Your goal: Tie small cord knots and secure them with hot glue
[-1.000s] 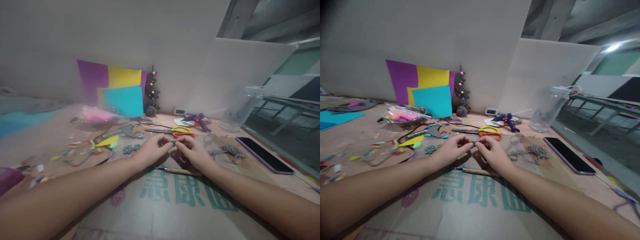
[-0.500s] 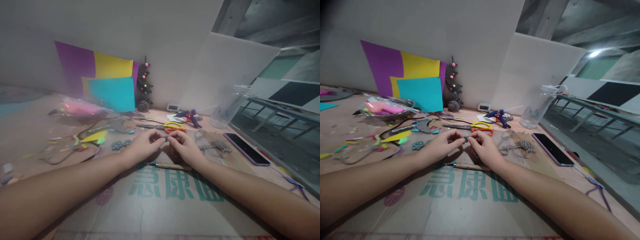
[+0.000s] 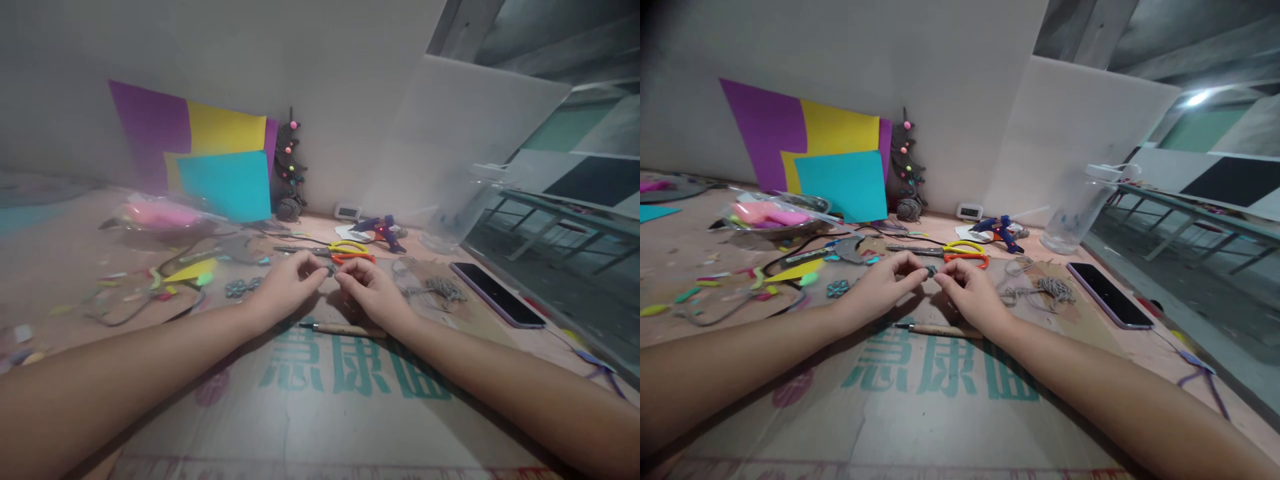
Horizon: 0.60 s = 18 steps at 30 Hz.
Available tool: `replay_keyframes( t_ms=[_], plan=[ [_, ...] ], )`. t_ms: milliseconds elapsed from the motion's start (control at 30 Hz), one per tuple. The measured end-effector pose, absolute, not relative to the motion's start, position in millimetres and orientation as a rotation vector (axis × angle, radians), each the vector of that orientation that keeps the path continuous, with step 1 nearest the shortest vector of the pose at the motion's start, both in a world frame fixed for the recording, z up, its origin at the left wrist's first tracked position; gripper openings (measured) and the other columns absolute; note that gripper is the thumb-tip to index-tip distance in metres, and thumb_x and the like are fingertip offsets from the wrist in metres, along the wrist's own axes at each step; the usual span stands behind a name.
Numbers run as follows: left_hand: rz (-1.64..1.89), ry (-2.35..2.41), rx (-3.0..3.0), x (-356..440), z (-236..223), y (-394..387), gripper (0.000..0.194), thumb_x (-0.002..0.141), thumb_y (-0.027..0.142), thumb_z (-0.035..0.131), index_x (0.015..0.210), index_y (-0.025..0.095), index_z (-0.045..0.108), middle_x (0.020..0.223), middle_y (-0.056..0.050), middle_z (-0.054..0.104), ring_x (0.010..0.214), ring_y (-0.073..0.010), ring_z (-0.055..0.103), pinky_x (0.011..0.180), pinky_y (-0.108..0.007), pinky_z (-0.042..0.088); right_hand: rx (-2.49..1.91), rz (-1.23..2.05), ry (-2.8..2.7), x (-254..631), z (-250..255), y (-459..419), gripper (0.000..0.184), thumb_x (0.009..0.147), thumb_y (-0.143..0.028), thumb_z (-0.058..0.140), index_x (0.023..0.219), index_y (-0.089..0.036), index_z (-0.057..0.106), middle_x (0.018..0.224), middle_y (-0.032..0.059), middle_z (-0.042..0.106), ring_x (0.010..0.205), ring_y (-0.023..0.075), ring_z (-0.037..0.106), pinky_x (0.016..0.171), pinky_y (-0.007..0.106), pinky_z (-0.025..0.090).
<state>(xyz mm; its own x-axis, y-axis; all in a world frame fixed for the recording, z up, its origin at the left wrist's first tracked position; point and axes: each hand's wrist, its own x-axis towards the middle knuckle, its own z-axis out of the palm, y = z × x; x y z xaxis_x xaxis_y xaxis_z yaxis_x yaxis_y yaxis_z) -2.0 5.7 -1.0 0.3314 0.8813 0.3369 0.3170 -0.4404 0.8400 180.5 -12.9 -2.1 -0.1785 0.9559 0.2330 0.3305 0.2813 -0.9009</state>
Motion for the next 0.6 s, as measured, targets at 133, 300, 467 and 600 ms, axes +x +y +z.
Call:
replay_keyframes(
  t_ms=[133,300,467,600],
  plan=[
    [1.048,1.037,1.940,-2,-1,6,0.018,0.086,0.035,0.055,0.083,0.017,0.059,0.081,-0.001,0.065,0.068,-0.0134,0.057,0.058,-0.023,0.041,-1.172,0.870,-1.768,182,-3,-15,0.024,0.087,-0.042,0.056,0.080,-0.020,0.057,0.061,-0.0039,0.055,0.054,0.0102,0.050,0.052,0.023,0.039],
    [1.078,0.982,1.894,-2,-4,10,0.020,0.087,0.036,0.055,0.085,0.017,0.060,0.082,-0.001,0.064,0.074,-0.0149,0.058,0.066,-0.026,0.044,-1.225,0.751,-1.862,185,-1,-13,0.031,0.093,-0.044,0.046,0.081,-0.018,0.060,0.070,0.0001,0.061,0.065,0.0132,0.057,0.061,0.025,0.043],
    [1.089,0.969,1.825,-2,-5,14,0.021,0.086,0.037,0.057,0.084,0.016,0.059,0.084,-0.004,0.065,0.077,-0.0166,0.060,0.069,-0.028,0.046,-1.165,0.598,-1.755,188,3,-10,0.027,0.093,-0.042,0.047,0.091,-0.018,0.059,0.087,0.0034,0.063,0.080,0.0150,0.058,0.074,0.028,0.046],
    [1.078,0.968,1.806,-2,-6,15,0.023,0.086,0.038,0.057,0.084,0.016,0.059,0.084,-0.003,0.065,0.077,-0.0163,0.060,0.069,-0.027,0.046,-1.193,0.658,-1.743,187,2,-9,0.025,0.087,-0.040,0.056,0.098,-0.018,0.062,0.094,0.0052,0.067,0.083,0.0171,0.061,0.076,0.031,0.048]
  ],
)
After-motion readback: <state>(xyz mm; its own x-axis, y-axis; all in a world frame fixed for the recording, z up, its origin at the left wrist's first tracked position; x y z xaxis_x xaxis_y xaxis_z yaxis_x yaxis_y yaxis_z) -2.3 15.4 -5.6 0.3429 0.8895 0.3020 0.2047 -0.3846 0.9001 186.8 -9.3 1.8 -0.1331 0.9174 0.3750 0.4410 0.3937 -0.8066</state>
